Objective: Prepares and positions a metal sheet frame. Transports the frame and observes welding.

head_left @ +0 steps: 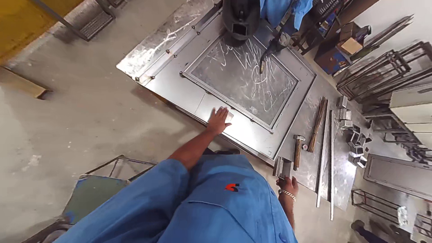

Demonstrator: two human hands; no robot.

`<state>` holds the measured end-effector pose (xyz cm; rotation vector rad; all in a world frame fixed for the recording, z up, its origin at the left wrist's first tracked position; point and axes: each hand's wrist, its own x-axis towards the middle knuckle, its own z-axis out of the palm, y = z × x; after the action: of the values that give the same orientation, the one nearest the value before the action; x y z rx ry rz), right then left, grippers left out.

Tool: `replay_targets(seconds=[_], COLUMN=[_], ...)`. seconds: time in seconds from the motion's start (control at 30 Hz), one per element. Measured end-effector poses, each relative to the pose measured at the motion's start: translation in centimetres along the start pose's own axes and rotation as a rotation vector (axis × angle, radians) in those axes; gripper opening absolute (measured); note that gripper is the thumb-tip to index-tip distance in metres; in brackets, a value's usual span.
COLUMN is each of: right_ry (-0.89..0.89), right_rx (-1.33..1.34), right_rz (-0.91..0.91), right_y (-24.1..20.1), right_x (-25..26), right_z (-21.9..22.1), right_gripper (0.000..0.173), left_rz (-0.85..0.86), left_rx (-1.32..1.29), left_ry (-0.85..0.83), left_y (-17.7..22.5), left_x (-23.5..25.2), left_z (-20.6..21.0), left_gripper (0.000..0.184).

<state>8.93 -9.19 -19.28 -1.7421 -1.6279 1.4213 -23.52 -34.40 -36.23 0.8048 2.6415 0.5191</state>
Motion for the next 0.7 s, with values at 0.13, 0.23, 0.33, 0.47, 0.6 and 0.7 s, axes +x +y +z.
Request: replay_targets(seconds=[0.13, 0.23, 0.33, 0.47, 0.6, 0.7], right_ry=[-0.05, -0.054, -0.087, -0.117, -0.046, -0.033], right_rx=[-0.03, -0.047, -0.107, -0.15, -0.128, -0.185], right_rz=[-0.026, -0.017, -0.018, -0.062, -0.039, -0.002], right_y=[0.6, 1.1, 1.4, 1.3, 1.9, 2.2], right_x=[-0.5, -0.8, -1.0, -1.0, -1.2, -1.1], right_z=[0.1, 0.4, 0.8, 0.0, -0.1, 1.3], right_gripper=[0.023, 0.023, 0.028, 0.027, 0.027, 0.033], left_rz=[-0.168, -0.057, 0.129, -0.15, -0.455, -0.043], left_rx=[0.034, -0.008, -0.025, -0.03, 0.006, 0.034], left_ry=[0.22, 0.22, -0.001, 0.135, 0.351, 0.143], left_y=[-2.2, -1.6, -1.9, -4.5, -6.8, -5.9], left_x=[-0.7, 0.1, 1.5, 0.6, -1.1, -2.2], left_z=[-2.3, -3.6, -2.1, -1.7, -4.2, -3.4], left_gripper=[0.076, 0.07, 0.08, 0.082, 0.091, 0.079])
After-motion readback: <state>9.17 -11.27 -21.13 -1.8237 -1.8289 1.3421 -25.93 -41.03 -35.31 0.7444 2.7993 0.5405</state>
